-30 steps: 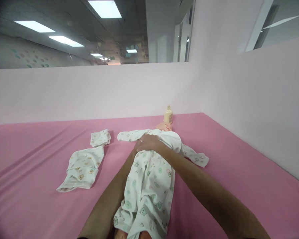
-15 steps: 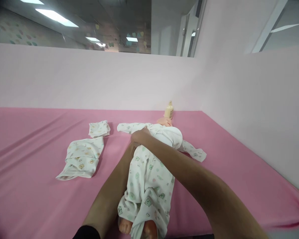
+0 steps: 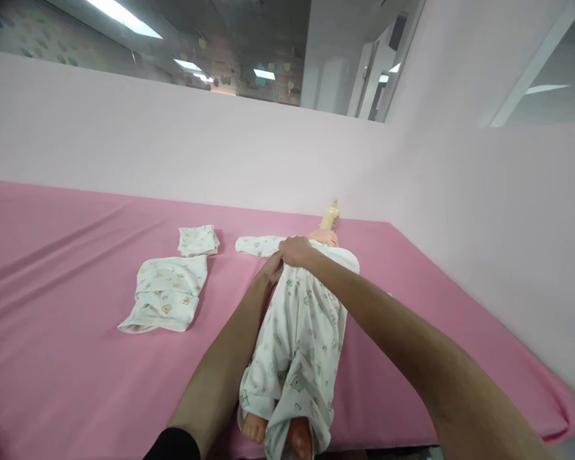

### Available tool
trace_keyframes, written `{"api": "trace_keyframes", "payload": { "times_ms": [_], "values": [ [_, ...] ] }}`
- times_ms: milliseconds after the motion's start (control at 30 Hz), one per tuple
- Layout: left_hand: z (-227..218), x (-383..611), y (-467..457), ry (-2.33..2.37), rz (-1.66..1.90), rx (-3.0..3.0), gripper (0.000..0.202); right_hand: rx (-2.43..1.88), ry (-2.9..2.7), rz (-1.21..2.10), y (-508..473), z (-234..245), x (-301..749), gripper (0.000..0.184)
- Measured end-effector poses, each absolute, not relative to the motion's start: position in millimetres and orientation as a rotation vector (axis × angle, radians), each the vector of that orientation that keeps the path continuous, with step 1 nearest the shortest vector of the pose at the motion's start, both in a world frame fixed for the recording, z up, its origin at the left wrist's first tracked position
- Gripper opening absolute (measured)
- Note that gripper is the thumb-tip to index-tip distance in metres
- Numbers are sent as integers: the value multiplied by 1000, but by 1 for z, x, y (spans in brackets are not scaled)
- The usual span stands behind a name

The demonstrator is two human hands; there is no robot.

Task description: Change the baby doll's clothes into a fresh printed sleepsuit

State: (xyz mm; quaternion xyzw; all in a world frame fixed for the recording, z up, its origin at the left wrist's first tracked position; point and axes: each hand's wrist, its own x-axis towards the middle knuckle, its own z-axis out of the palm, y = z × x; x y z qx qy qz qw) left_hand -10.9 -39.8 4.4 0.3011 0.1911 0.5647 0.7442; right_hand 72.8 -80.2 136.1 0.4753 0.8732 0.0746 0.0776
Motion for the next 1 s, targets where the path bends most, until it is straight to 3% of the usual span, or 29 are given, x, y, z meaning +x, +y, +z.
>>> {"api": "trace_keyframes", "payload": {
  "times_ms": [333, 533, 633, 700, 800, 900, 1000],
  "values": [
    [11, -11, -54, 340, 1122, 667, 51, 1588, 2612, 589, -67, 136, 102, 31],
    [15, -10, -59, 349, 1087, 661, 48, 1638, 2654, 567, -81, 127, 105, 26],
    [18, -10, -62, 358, 1071, 654, 48, 1699, 2761, 472, -98, 123, 117, 33],
    [20, -9, -63, 378, 1061, 649, 50, 1873, 2889, 228, -111, 119, 137, 36],
    [22, -9, -66, 404, 1042, 640, 52, 2103, 2971, -503, -133, 110, 181, 33],
    [25, -9, -69, 394, 992, 631, 54, 1973, 2769, -1466, -155, 96, 229, 28],
    [28, -7, -72, 382, 953, 631, 52, 1727, 2628, -1839, -170, 79, 264, 20]
  ]
}}
